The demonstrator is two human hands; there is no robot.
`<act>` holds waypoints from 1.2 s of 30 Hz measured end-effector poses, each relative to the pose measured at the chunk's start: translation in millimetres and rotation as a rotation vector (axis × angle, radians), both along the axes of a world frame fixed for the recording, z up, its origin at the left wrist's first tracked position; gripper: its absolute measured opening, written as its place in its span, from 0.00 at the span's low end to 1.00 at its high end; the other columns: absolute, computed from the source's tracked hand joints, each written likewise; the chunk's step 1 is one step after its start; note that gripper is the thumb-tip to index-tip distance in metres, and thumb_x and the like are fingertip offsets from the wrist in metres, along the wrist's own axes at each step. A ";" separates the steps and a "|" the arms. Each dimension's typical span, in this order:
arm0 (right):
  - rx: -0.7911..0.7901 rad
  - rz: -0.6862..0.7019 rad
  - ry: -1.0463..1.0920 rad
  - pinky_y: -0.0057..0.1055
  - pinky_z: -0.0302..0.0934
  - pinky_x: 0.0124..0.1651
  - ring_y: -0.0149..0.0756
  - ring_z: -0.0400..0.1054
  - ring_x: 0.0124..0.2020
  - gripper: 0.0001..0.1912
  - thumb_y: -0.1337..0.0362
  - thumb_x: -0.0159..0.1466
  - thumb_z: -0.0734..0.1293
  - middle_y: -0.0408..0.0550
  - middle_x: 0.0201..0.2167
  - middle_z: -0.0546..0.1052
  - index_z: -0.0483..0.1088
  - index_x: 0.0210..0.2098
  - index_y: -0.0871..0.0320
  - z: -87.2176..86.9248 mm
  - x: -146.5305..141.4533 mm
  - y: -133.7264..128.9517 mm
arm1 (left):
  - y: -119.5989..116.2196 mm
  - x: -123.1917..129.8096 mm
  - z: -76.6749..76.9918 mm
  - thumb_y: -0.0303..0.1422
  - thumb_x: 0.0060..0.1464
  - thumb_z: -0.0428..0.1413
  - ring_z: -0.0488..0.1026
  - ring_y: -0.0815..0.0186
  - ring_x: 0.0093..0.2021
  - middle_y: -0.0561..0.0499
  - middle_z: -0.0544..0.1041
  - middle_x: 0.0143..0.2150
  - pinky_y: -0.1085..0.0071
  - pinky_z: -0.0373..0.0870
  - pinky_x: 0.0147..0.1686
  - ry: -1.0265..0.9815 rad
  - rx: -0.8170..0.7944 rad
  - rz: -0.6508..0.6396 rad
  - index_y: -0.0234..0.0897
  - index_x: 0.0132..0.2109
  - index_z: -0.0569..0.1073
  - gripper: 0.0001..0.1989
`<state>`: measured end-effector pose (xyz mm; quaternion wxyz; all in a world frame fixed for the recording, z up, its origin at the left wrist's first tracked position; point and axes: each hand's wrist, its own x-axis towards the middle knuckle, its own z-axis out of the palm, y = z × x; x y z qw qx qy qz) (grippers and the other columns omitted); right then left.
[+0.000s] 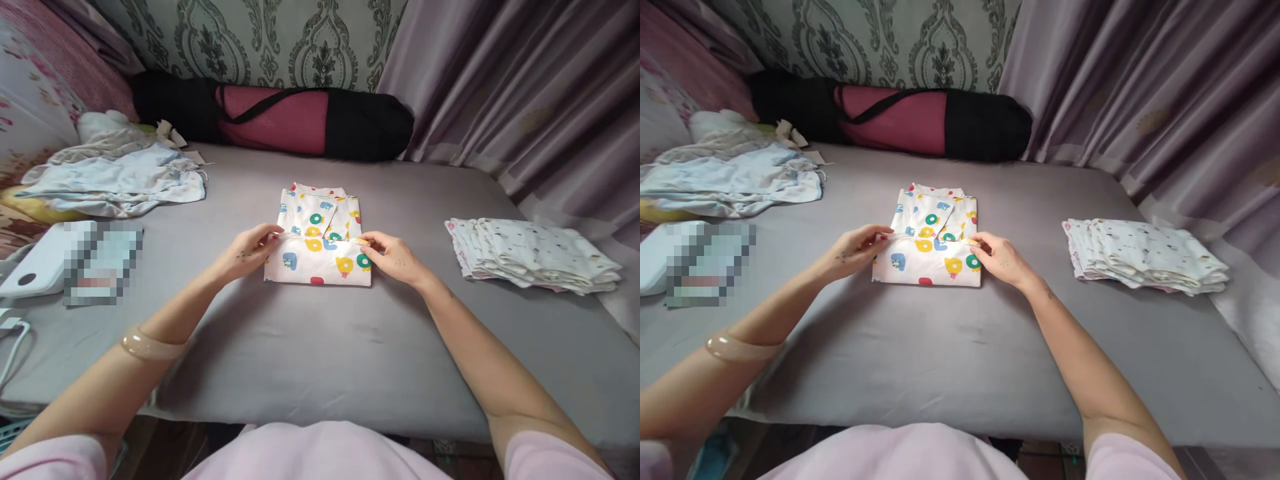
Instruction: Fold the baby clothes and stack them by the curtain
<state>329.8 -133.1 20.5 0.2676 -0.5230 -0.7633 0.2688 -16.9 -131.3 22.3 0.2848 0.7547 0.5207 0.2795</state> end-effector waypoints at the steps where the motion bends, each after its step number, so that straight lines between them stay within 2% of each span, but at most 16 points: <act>1: 0.004 -0.001 -0.008 0.34 0.70 0.41 0.37 0.76 0.37 0.14 0.59 0.65 0.65 0.48 0.40 0.81 0.73 0.49 0.55 -4.0 1.4 1.6 | 3.3 0.2 -4.0 0.47 0.60 0.51 0.68 0.69 0.28 0.52 0.73 0.31 0.74 0.66 0.29 0.004 0.001 -0.002 0.38 0.50 0.75 0.20; 4: 0.038 0.002 -0.018 0.35 0.69 0.44 0.37 0.75 0.38 0.15 0.61 0.65 0.65 0.49 0.42 0.81 0.73 0.50 0.55 -10.9 4.2 2.1 | 7.7 0.4 -13.0 0.49 0.59 0.52 0.70 0.68 0.30 0.50 0.76 0.33 0.73 0.68 0.32 -0.026 0.005 0.000 0.38 0.51 0.75 0.22; 6: 0.074 0.020 -0.002 0.35 0.68 0.46 0.37 0.75 0.41 0.13 0.64 0.65 0.64 0.49 0.43 0.80 0.73 0.48 0.55 -10.7 4.3 -1.1 | 5.9 0.1 -14.9 0.49 0.59 0.53 0.73 0.66 0.35 0.48 0.79 0.40 0.72 0.70 0.35 -0.086 0.015 -0.011 0.38 0.52 0.75 0.23; 9: 0.146 0.074 0.047 0.34 0.67 0.46 0.37 0.73 0.42 0.10 0.68 0.62 0.62 0.48 0.41 0.78 0.73 0.40 0.56 -5.0 2.7 -9.7 | -2.1 -1.3 -10.5 0.46 0.60 0.53 0.75 0.62 0.42 0.45 0.79 0.46 0.70 0.72 0.41 -0.139 0.037 -0.055 0.40 0.51 0.76 0.20; 13: 0.179 0.214 0.103 0.33 0.66 0.44 0.35 0.72 0.40 0.10 0.73 0.58 0.60 0.46 0.36 0.76 0.70 0.30 0.55 6.6 1.8 -22.3 | -15.7 -4.0 4.0 0.39 0.59 0.54 0.76 0.61 0.43 0.46 0.80 0.41 0.66 0.72 0.45 -0.161 0.058 -0.160 0.40 0.41 0.79 0.11; 17: 0.232 0.270 0.119 0.32 0.64 0.41 0.34 0.70 0.35 0.10 0.74 0.58 0.59 0.44 0.32 0.75 0.67 0.29 0.54 14.4 3.3 -27.6 | -22.6 -5.3 14.0 0.33 0.58 0.54 0.76 0.60 0.42 0.47 0.80 0.36 0.65 0.71 0.46 -0.232 0.068 -0.215 0.40 0.34 0.78 0.08; 21: 0.320 0.148 0.058 0.33 0.63 0.41 0.35 0.68 0.35 0.10 0.75 0.58 0.59 0.44 0.31 0.74 0.66 0.28 0.54 11.2 6.3 -24.6 | -20.5 -4.7 8.5 0.34 0.58 0.52 0.75 0.60 0.43 0.46 0.79 0.39 0.64 0.71 0.46 -0.190 0.093 -0.130 0.39 0.37 0.78 0.10; 26: 0.227 -0.101 -0.274 0.34 0.61 0.41 0.40 0.69 0.41 0.15 0.76 0.58 0.57 0.48 0.38 0.76 0.71 0.37 0.55 2.3 6.0 -21.0 | -19.8 -1.0 -0.5 0.38 0.60 0.47 0.71 0.57 0.44 0.43 0.77 0.46 0.61 0.70 0.46 0.217 0.130 0.048 0.38 0.54 0.72 0.19; 28: 0.194 -0.123 -0.277 0.34 0.61 0.43 0.40 0.69 0.43 0.14 0.73 0.62 0.57 0.49 0.41 0.77 0.72 0.40 0.55 3.4 0.7 -19.1 | -19.7 2.9 1.6 0.41 0.62 0.45 0.71 0.58 0.43 0.42 0.75 0.48 0.59 0.68 0.48 0.278 0.130 0.091 0.36 0.55 0.71 0.21; 31: 0.114 -0.059 -0.237 0.34 0.60 0.45 0.40 0.69 0.45 0.11 0.61 0.69 0.58 0.49 0.44 0.77 0.71 0.42 0.54 10.8 -13.6 -14.0 | -14.1 13.9 7.2 0.46 0.63 0.43 0.70 0.56 0.48 0.41 0.74 0.52 0.57 0.65 0.53 0.297 0.087 0.054 0.36 0.55 0.70 0.23; 34: 0.018 -0.009 -0.301 0.35 0.59 0.46 0.41 0.69 0.44 0.19 0.49 0.71 0.56 0.49 0.43 0.78 0.71 0.40 0.54 20.3 -30.3 -7.3 | -0.8 28.8 8.3 0.52 0.61 0.44 0.66 0.51 0.57 0.41 0.73 0.56 0.53 0.60 0.57 0.346 0.007 -0.051 0.38 0.54 0.71 0.27; 36: -0.026 -0.033 -0.404 0.34 0.58 0.43 0.43 0.70 0.41 0.24 0.44 0.70 0.55 0.51 0.38 0.78 0.70 0.33 0.54 25.3 -39.2 -3.6 | 9.0 37.3 6.7 0.56 0.59 0.45 0.66 0.49 0.57 0.41 0.74 0.54 0.51 0.58 0.57 0.398 -0.036 -0.093 0.38 0.53 0.72 0.29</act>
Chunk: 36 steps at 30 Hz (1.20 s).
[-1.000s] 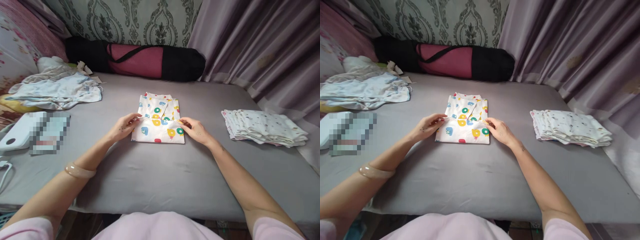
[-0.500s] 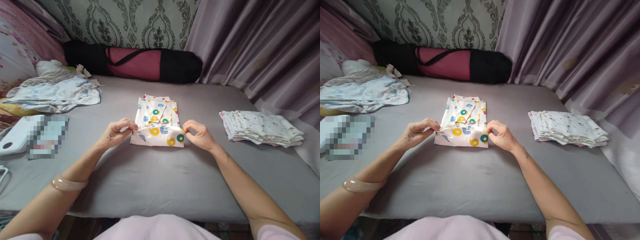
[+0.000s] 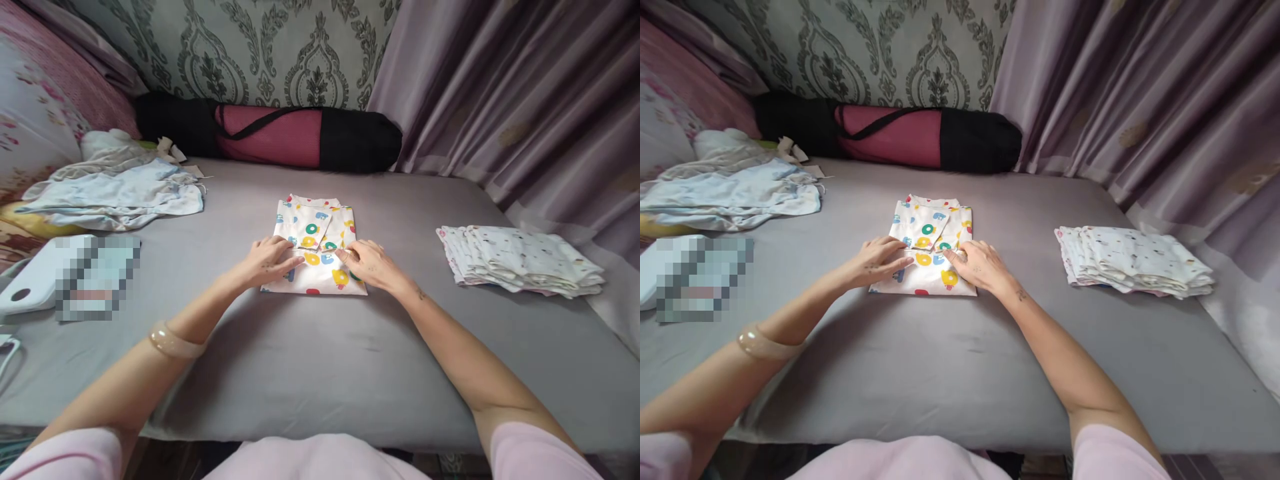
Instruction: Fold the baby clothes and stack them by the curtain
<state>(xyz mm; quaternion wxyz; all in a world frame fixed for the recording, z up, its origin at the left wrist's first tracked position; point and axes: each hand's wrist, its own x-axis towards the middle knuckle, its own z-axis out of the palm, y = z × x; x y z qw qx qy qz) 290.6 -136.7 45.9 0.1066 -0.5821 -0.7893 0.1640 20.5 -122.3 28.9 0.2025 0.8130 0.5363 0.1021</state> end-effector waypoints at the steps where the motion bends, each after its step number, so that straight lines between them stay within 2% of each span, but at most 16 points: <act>1: -0.022 -0.023 -0.048 0.33 0.57 0.40 0.43 0.70 0.38 0.25 0.43 0.69 0.55 0.51 0.35 0.77 0.69 0.30 0.54 2.0 -3.0 1.2 | 4.1 3.0 -0.7 0.57 0.58 0.46 0.68 0.50 0.55 0.41 0.74 0.52 0.51 0.58 0.57 0.015 -0.020 -0.013 0.38 0.52 0.72 0.30; 4: -0.093 -0.038 -0.099 0.31 0.53 0.33 0.40 0.68 0.30 0.24 0.42 0.66 0.59 0.48 0.27 0.74 0.66 0.25 0.54 5.7 -5.7 0.3 | 8.7 5.1 0.6 0.56 0.56 0.51 0.72 0.54 0.47 0.45 0.77 0.44 0.54 0.60 0.55 -0.012 -0.061 -0.064 0.38 0.48 0.73 0.27; 6: -0.044 0.035 -0.049 0.30 0.53 0.33 0.37 0.66 0.29 0.20 0.47 0.65 0.63 0.45 0.25 0.72 0.65 0.24 0.54 6.1 -3.0 -4.8 | 3.8 1.5 4.7 0.51 0.58 0.52 0.72 0.58 0.44 0.48 0.77 0.40 0.57 0.61 0.54 -0.063 -0.035 -0.131 0.39 0.46 0.74 0.22; 11: 0.387 0.335 0.077 0.31 0.56 0.41 0.36 0.64 0.34 0.07 0.64 0.65 0.66 0.45 0.28 0.72 0.69 0.30 0.56 4.5 8.8 -34.1 | -28.5 -13.8 16.3 0.35 0.65 0.48 0.70 0.63 0.43 0.47 0.74 0.41 0.67 0.66 0.46 -0.197 0.166 -0.340 0.40 0.42 0.75 0.11; 14: 0.607 0.516 0.034 0.33 0.57 0.43 0.36 0.62 0.34 0.08 0.70 0.67 0.63 0.45 0.28 0.72 0.71 0.32 0.57 6.6 13.0 -59.7 | -53.2 -21.1 20.4 0.27 0.65 0.47 0.69 0.65 0.45 0.47 0.73 0.44 0.69 0.67 0.44 -0.232 0.265 -0.447 0.41 0.44 0.75 0.11; 16: 0.675 0.624 0.000 0.34 0.58 0.44 0.35 0.62 0.33 0.10 0.73 0.67 0.62 0.45 0.27 0.71 0.72 0.32 0.57 8.3 14.4 -77.7 | -70.6 -24.3 23.6 0.23 0.63 0.48 0.69 0.65 0.45 0.46 0.73 0.46 0.69 0.67 0.45 -0.207 0.323 -0.490 0.42 0.45 0.74 0.12; 20: 0.658 0.707 -0.040 0.33 0.60 0.45 0.34 0.62 0.32 0.11 0.75 0.66 0.62 0.43 0.27 0.71 0.73 0.33 0.57 4.3 16.9 -108.9 | -105.1 -27.2 28.1 0.21 0.61 0.50 0.69 0.65 0.41 0.46 0.73 0.45 0.68 0.68 0.41 -0.128 0.374 -0.513 0.40 0.45 0.73 0.11; 22: 0.654 0.677 -0.021 0.34 0.61 0.47 0.34 0.64 0.36 0.10 0.75 0.65 0.63 0.45 0.31 0.73 0.73 0.36 0.56 -1.6 18.7 -120.0 | -119.5 -27.3 25.9 0.22 0.60 0.52 0.69 0.62 0.45 0.45 0.72 0.49 0.65 0.69 0.44 -0.092 0.426 -0.483 0.41 0.46 0.73 0.12; 23: 0.658 0.641 -0.006 0.35 0.61 0.50 0.35 0.66 0.39 0.11 0.75 0.64 0.63 0.47 0.35 0.75 0.74 0.40 0.56 -4.8 19.6 -124.1 | -125.4 -27.1 23.3 0.22 0.60 0.52 0.68 0.60 0.49 0.44 0.71 0.53 0.63 0.69 0.46 -0.074 0.459 -0.453 0.43 0.48 0.73 0.13; 25: 0.642 0.539 0.006 0.42 0.59 0.57 0.41 0.66 0.51 0.20 0.75 0.62 0.64 0.51 0.47 0.75 0.71 0.52 0.55 -9.9 21.2 -129.3 | -133.8 -26.4 16.3 0.22 0.59 0.52 0.64 0.54 0.58 0.43 0.66 0.60 0.57 0.68 0.51 -0.043 0.507 -0.377 0.46 0.55 0.70 0.19; 27: 0.577 0.442 -0.017 0.51 0.56 0.63 0.49 0.59 0.63 0.31 0.75 0.59 0.65 0.57 0.58 0.69 0.64 0.61 0.55 -12.6 22.3 -131.5 | -138.2 -26.0 8.3 0.23 0.59 0.52 0.61 0.51 0.62 0.40 0.64 0.63 0.53 0.67 0.54 -0.020 0.497 -0.308 0.45 0.62 0.64 0.25; 29: 0.494 0.397 -0.042 0.56 0.52 0.66 0.53 0.52 0.68 0.35 0.74 0.58 0.64 0.60 0.64 0.64 0.59 0.65 0.59 -13.7 22.7 -131.9 | -139.5 -26.5 1.1 0.23 0.59 0.51 0.62 0.51 0.62 0.38 0.65 0.63 0.52 0.66 0.55 -0.010 0.450 -0.272 0.39 0.65 0.60 0.27; 32: 0.411 0.434 -0.035 0.53 0.52 0.68 0.49 0.56 0.67 0.31 0.73 0.59 0.62 0.60 0.62 0.68 0.62 0.63 0.65 -15.3 23.0 -131.6 | -138.4 -28.7 -7.2 0.23 0.60 0.49 0.67 0.55 0.61 0.40 0.71 0.61 0.55 0.67 0.56 -0.006 0.381 -0.339 0.37 0.63 0.63 0.24; 36: 0.379 0.551 -0.006 0.48 0.59 0.65 0.46 0.66 0.61 0.22 0.74 0.61 0.61 0.60 0.57 0.74 0.70 0.54 0.66 -17.3 25.3 -127.0 | -131.9 -32.0 -9.3 0.24 0.64 0.47 0.67 0.59 0.63 0.46 0.73 0.61 0.58 0.65 0.61 -0.022 0.352 -0.484 0.40 0.60 0.68 0.20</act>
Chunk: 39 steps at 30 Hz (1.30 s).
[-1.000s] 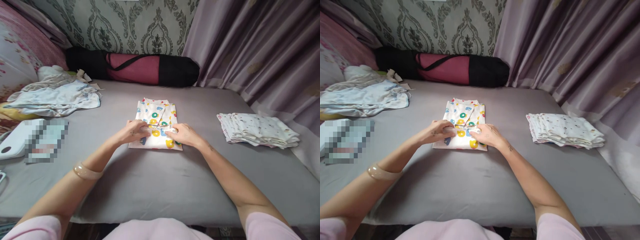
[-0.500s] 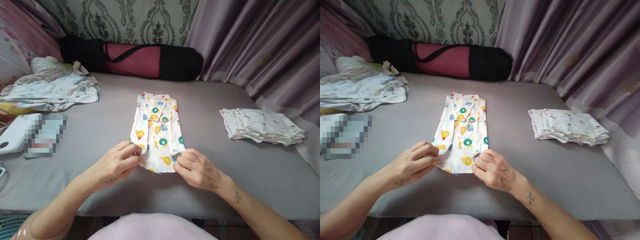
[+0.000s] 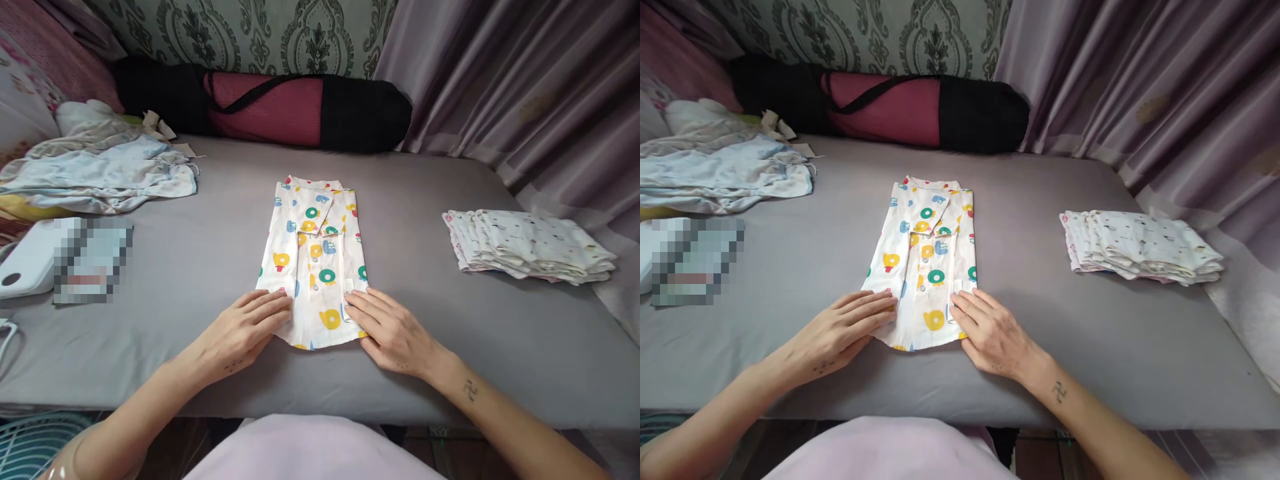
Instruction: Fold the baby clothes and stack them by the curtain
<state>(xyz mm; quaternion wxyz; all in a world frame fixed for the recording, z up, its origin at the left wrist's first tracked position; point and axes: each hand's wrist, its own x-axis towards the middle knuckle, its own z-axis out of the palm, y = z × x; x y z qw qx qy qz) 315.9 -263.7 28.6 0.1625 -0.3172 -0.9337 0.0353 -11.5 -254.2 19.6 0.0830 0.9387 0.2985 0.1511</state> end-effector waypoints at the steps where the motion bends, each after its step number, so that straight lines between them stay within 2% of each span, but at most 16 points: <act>1: -0.009 0.017 0.003 0.48 0.61 0.64 0.46 0.68 0.59 0.21 0.75 0.62 0.61 0.60 0.56 0.75 0.71 0.54 0.66 0.9 0.8 2.7 | 2.9 -0.6 2.3 0.24 0.64 0.46 0.68 0.60 0.63 0.47 0.74 0.61 0.59 0.66 0.61 -0.010 -0.014 -0.014 0.41 0.60 0.69 0.20; 4: -0.066 0.039 0.051 0.44 0.66 0.60 0.41 0.72 0.54 0.21 0.77 0.63 0.59 0.57 0.51 0.78 0.70 0.54 0.63 8.7 2.3 15.0 | 14.9 -2.2 16.0 0.24 0.65 0.45 0.73 0.62 0.57 0.47 0.77 0.57 0.63 0.69 0.58 -0.058 -0.106 -0.030 0.42 0.60 0.69 0.21; 7: -0.119 0.011 0.122 0.40 0.70 0.53 0.39 0.75 0.48 0.20 0.76 0.66 0.58 0.52 0.47 0.80 0.70 0.54 0.58 21.3 2.6 32.4 | 32.2 -3.9 32.5 0.25 0.65 0.43 0.76 0.63 0.52 0.46 0.77 0.56 0.68 0.73 0.50 -0.083 -0.211 0.006 0.43 0.62 0.68 0.22; 11: -0.112 -0.075 0.153 0.36 0.68 0.47 0.39 0.76 0.43 0.17 0.71 0.69 0.58 0.51 0.45 0.80 0.70 0.53 0.55 36.1 2.4 59.2 | 64.2 -3.5 44.2 0.30 0.67 0.43 0.77 0.64 0.46 0.44 0.78 0.52 0.72 0.73 0.43 -0.122 -0.265 0.091 0.41 0.59 0.71 0.19; 14: -0.150 -0.165 0.112 0.32 0.63 0.38 0.37 0.74 0.36 0.14 0.68 0.71 0.56 0.48 0.38 0.80 0.72 0.45 0.55 40.4 2.2 80.1 | 92.7 1.0 45.5 0.35 0.68 0.43 0.77 0.65 0.41 0.44 0.79 0.48 0.73 0.71 0.39 -0.142 -0.277 0.127 0.38 0.56 0.73 0.18; 17: -0.197 -0.292 0.061 0.30 0.56 0.31 0.35 0.69 0.28 0.15 0.64 0.72 0.56 0.44 0.29 0.76 0.71 0.35 0.54 34.3 1.3 101.2 | 118.9 8.6 41.8 0.38 0.68 0.43 0.75 0.65 0.37 0.47 0.79 0.42 0.71 0.70 0.37 -0.102 -0.288 0.201 0.39 0.55 0.73 0.19; 18: -0.194 -0.339 0.048 0.30 0.55 0.31 0.35 0.69 0.28 0.15 0.63 0.72 0.56 0.44 0.29 0.76 0.71 0.35 0.54 29.8 0.8 107.8 | 125.5 11.4 39.4 0.39 0.67 0.43 0.75 0.64 0.37 0.47 0.79 0.41 0.70 0.70 0.37 -0.079 -0.274 0.256 0.39 0.56 0.72 0.19; 20: -0.135 -0.426 0.031 0.31 0.58 0.34 0.38 0.71 0.33 0.13 0.62 0.72 0.57 0.47 0.34 0.78 0.72 0.40 0.54 18.4 0.0 118.4 | 132.9 16.5 33.4 0.39 0.66 0.45 0.75 0.60 0.42 0.44 0.78 0.44 0.66 0.70 0.42 -0.020 -0.178 0.404 0.38 0.59 0.69 0.19; 23: 0.011 -0.484 0.028 0.38 0.62 0.45 0.45 0.72 0.45 0.16 0.64 0.71 0.56 0.55 0.47 0.77 0.70 0.53 0.58 2.2 -1.3 124.2 | 127.7 21.4 22.9 0.36 0.65 0.47 0.72 0.51 0.54 0.36 0.73 0.55 0.57 0.68 0.51 0.064 0.034 0.574 0.34 0.63 0.64 0.22; 25: 0.054 -0.463 0.039 0.42 0.62 0.52 0.47 0.69 0.53 0.19 0.66 0.71 0.54 0.58 0.53 0.75 0.69 0.56 0.60 -3.5 -3.7 120.7 | 116.0 23.1 15.8 0.36 0.66 0.45 0.68 0.49 0.59 0.35 0.70 0.59 0.54 0.66 0.54 0.088 0.093 0.545 0.33 0.64 0.62 0.22; 29: -0.028 -0.343 0.031 0.47 0.55 0.66 0.46 0.59 0.66 0.23 0.65 0.73 0.51 0.60 0.63 0.68 0.65 0.62 0.63 -2.7 -16.7 107.1 | 91.5 29.0 1.4 0.38 0.68 0.40 0.62 0.51 0.66 0.35 0.68 0.64 0.53 0.60 0.63 0.093 0.038 0.386 0.32 0.64 0.62 0.23; 32: -0.116 -0.239 -0.037 0.51 0.46 0.70 0.46 0.47 0.71 0.26 0.60 0.74 0.51 0.57 0.69 0.58 0.57 0.68 0.60 -2.2 -30.1 103.1 | 83.8 35.8 -10.8 0.41 0.69 0.39 0.54 0.51 0.71 0.35 0.62 0.69 0.51 0.53 0.67 0.124 -0.005 0.385 0.30 0.66 0.61 0.26; 35: -0.148 -0.156 -0.108 0.53 0.38 0.72 0.45 0.38 0.73 0.28 0.57 0.74 0.51 0.53 0.72 0.50 0.51 0.71 0.57 -8.9 -38.2 106.4 | 84.1 39.2 -23.2 0.45 0.69 0.38 0.48 0.51 0.73 0.35 0.55 0.72 0.51 0.49 0.69 0.150 -0.018 0.405 0.30 0.68 0.58 0.30; 39: -0.233 -0.116 -0.184 0.50 0.35 0.73 0.42 0.37 0.74 0.29 0.57 0.74 0.50 0.52 0.73 0.48 0.49 0.71 0.58 -21.1 -38.6 112.2 | 87.0 37.0 -33.8 0.48 0.68 0.37 0.45 0.54 0.73 0.38 0.52 0.73 0.52 0.47 0.70 0.176 -0.081 0.416 0.33 0.71 0.54 0.32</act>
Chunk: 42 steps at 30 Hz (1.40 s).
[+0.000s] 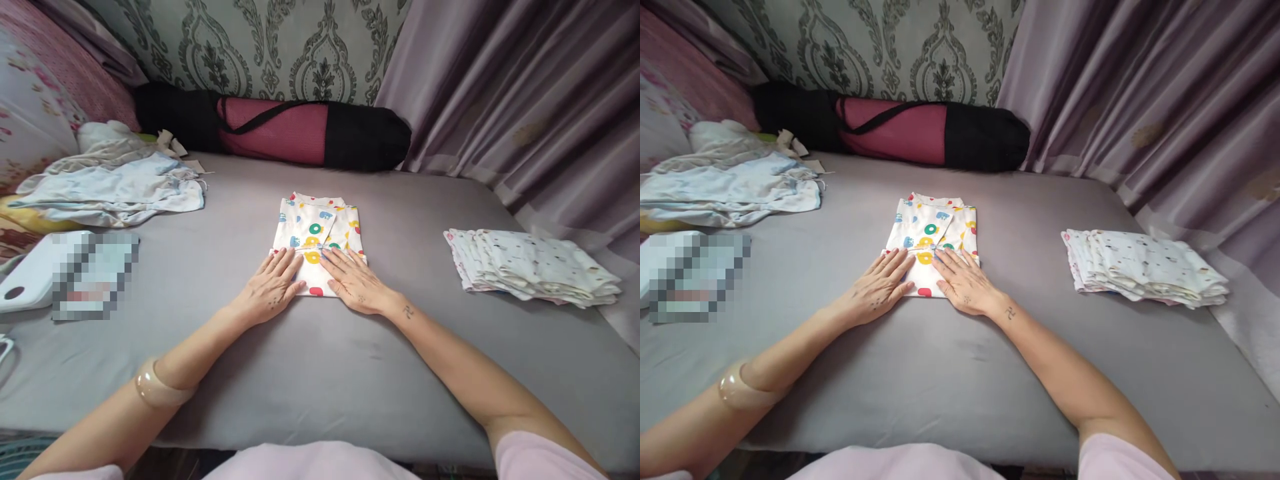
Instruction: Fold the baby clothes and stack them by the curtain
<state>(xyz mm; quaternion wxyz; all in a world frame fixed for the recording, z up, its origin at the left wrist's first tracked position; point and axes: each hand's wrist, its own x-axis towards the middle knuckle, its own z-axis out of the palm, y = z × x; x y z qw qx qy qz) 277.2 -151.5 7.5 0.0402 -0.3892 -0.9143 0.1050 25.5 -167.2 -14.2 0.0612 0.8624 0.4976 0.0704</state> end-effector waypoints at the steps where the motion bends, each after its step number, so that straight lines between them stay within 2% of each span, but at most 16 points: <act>1: -0.018 0.000 -0.009 0.50 0.34 0.73 0.42 0.37 0.73 0.29 0.56 0.74 0.50 0.52 0.73 0.48 0.49 0.71 0.58 -1.8 0.4 0.7 | 0.3 -0.8 -1.0 0.49 0.68 0.36 0.45 0.54 0.73 0.39 0.51 0.73 0.52 0.46 0.70 -0.003 -0.017 0.005 0.34 0.71 0.54 0.33; 7: -0.047 -0.010 -0.023 0.51 0.34 0.73 0.42 0.36 0.74 0.29 0.56 0.74 0.49 0.53 0.73 0.47 0.49 0.72 0.59 1.2 0.9 0.4 | -0.4 -4.7 0.0 0.49 0.68 0.37 0.44 0.55 0.74 0.39 0.51 0.73 0.51 0.46 0.70 -0.083 -0.045 0.008 0.34 0.71 0.55 0.32; 11: -0.070 -0.019 -0.020 0.52 0.39 0.72 0.44 0.41 0.73 0.28 0.56 0.74 0.50 0.53 0.72 0.50 0.52 0.71 0.57 11.9 -2.2 -0.7 | -1.3 -8.9 0.7 0.45 0.68 0.40 0.46 0.54 0.73 0.39 0.54 0.72 0.49 0.47 0.70 -0.167 -0.020 -0.005 0.35 0.69 0.58 0.29; 14: -0.040 -0.077 0.017 0.52 0.41 0.72 0.44 0.46 0.72 0.26 0.58 0.74 0.50 0.54 0.70 0.56 0.58 0.68 0.57 21.2 -13.3 -0.5 | -2.1 -11.9 1.1 0.44 0.68 0.41 0.47 0.53 0.73 0.39 0.56 0.72 0.47 0.48 0.69 -0.212 0.003 0.003 0.38 0.68 0.58 0.27; 17: 0.005 -0.129 0.065 0.51 0.39 0.72 0.42 0.43 0.73 0.27 0.59 0.74 0.49 0.55 0.71 0.54 0.56 0.69 0.60 25.0 -31.4 2.7 | -3.0 -14.2 1.1 0.43 0.68 0.41 0.47 0.54 0.73 0.40 0.57 0.72 0.47 0.48 0.69 -0.236 0.031 0.000 0.39 0.68 0.58 0.26; 21: 0.039 -0.161 0.048 0.49 0.33 0.73 0.44 0.36 0.74 0.32 0.55 0.74 0.48 0.57 0.73 0.47 0.49 0.71 0.67 14.7 -51.3 9.5 | -3.2 -16.4 0.4 0.42 0.69 0.41 0.48 0.55 0.73 0.39 0.57 0.71 0.48 0.49 0.69 -0.238 0.057 -0.006 0.37 0.68 0.57 0.26; 25: 0.040 -0.196 0.011 0.48 0.32 0.73 0.44 0.35 0.74 0.34 0.53 0.73 0.47 0.58 0.73 0.46 0.48 0.71 0.68 -5.0 -56.2 13.1 | -3.2 -17.5 1.5 0.42 0.68 0.41 0.49 0.54 0.73 0.39 0.59 0.71 0.48 0.50 0.69 -0.239 0.037 0.005 0.37 0.67 0.59 0.25; 28: 0.035 -0.206 0.008 0.46 0.32 0.73 0.44 0.35 0.74 0.34 0.52 0.73 0.47 0.58 0.73 0.45 0.47 0.71 0.68 -12.2 -54.5 13.9 | -3.4 -17.7 3.6 0.42 0.68 0.42 0.51 0.53 0.72 0.39 0.60 0.70 0.47 0.51 0.68 -0.249 0.024 0.014 0.38 0.67 0.59 0.25; 33: -0.065 -0.228 0.006 0.48 0.32 0.73 0.45 0.34 0.74 0.34 0.52 0.73 0.47 0.57 0.73 0.44 0.46 0.72 0.67 -1.1 -58.0 14.5 | -3.3 -19.1 3.7 0.42 0.68 0.43 0.53 0.52 0.71 0.37 0.60 0.70 0.48 0.52 0.68 -0.272 0.033 0.037 0.35 0.66 0.60 0.25; 36: -0.143 -0.305 0.024 0.48 0.32 0.72 0.46 0.36 0.74 0.34 0.54 0.73 0.46 0.59 0.73 0.46 0.48 0.71 0.71 11.0 -72.1 14.2 | -2.2 -20.6 0.2 0.41 0.68 0.42 0.54 0.53 0.71 0.37 0.62 0.69 0.48 0.54 0.67 -0.310 0.061 0.054 0.35 0.65 0.61 0.24; 38: -0.140 -0.363 0.038 0.46 0.31 0.72 0.47 0.36 0.74 0.33 0.56 0.73 0.47 0.60 0.73 0.47 0.49 0.70 0.73 15.4 -85.6 14.1 | -1.1 -21.2 -2.5 0.39 0.68 0.41 0.56 0.53 0.70 0.37 0.63 0.68 0.49 0.56 0.67 -0.339 0.081 0.066 0.35 0.64 0.62 0.23; 42: -0.085 -0.435 0.057 0.47 0.28 0.72 0.49 0.35 0.74 0.35 0.55 0.73 0.49 0.63 0.73 0.45 0.48 0.70 0.75 7.4 -109.5 14.7 | 1.7 -21.6 -5.2 0.36 0.68 0.40 0.59 0.55 0.69 0.37 0.67 0.66 0.52 0.60 0.66 -0.421 0.119 0.103 0.34 0.62 0.64 0.21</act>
